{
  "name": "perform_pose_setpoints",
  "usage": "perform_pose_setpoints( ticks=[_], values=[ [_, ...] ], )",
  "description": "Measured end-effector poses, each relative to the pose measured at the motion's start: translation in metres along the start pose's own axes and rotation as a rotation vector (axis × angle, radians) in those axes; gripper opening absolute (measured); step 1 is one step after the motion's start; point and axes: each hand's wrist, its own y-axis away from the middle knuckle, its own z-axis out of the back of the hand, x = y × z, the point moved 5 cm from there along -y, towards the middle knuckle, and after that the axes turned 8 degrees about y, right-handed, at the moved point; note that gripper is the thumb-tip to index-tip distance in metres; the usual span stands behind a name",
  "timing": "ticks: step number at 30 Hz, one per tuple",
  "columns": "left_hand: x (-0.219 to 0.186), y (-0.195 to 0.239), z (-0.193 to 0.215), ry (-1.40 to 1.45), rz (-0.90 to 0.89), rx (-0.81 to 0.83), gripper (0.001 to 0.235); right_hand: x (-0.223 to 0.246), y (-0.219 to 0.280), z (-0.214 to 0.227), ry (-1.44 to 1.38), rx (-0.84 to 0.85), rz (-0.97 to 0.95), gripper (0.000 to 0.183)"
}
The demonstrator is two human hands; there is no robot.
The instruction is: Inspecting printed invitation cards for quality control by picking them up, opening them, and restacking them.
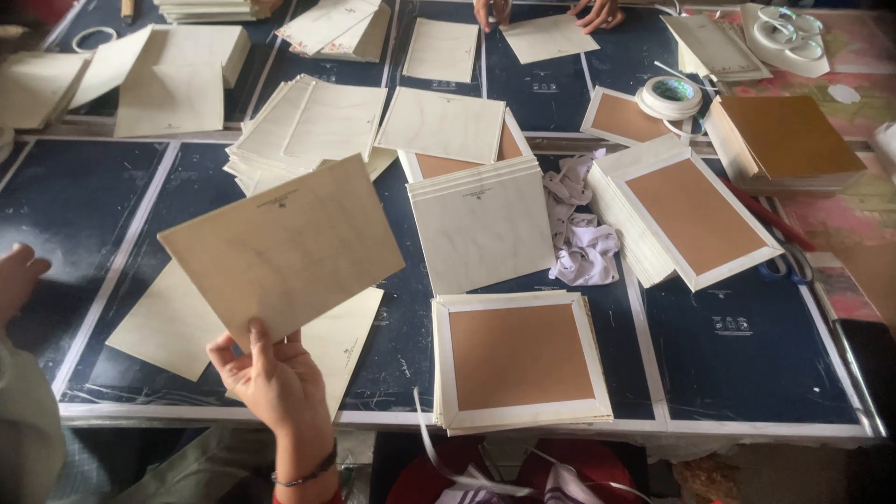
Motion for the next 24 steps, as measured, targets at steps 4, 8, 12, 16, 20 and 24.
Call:
perform_pose_setpoints(
  ticks=[4, 8, 12, 16, 20, 24],
  values=[
    [0.000, 0.010, -0.012, 0.080, 0.141, 0.206, 0.036, -0.008, 0.013, 0.040, 0.172, -0.050, 0.045, 0.026],
    [0.018, 0.052, -0.059, 0.382, 0.356, 0.607, 0.015, 0.129, 0.009, -0.031, -0.180, 0.154, 0.230, 0.043],
    [0.029, 0.098, -0.114, 0.597, 0.512, 0.915, 0.025, 0.213, 0.009, -0.113, -0.657, 0.223, -0.420, 0.115],
    [0.023, 0.111, -0.134, 0.517, 0.476, 1.131, 0.025, 0.247, 0.012, -0.140, -0.794, 0.263, -0.334, 0.111],
    [0.022, 0.114, -0.127, 0.177, 0.463, 1.110, 0.016, 0.233, -0.004, -0.123, -0.660, 0.112, -0.155, 0.039],
    [0.062, 0.107, -0.054, -0.628, 0.834, 0.905, 0.058, 0.254, -0.026, -0.091, -0.491, -0.091, 0.016, 0.024]
  ],
)
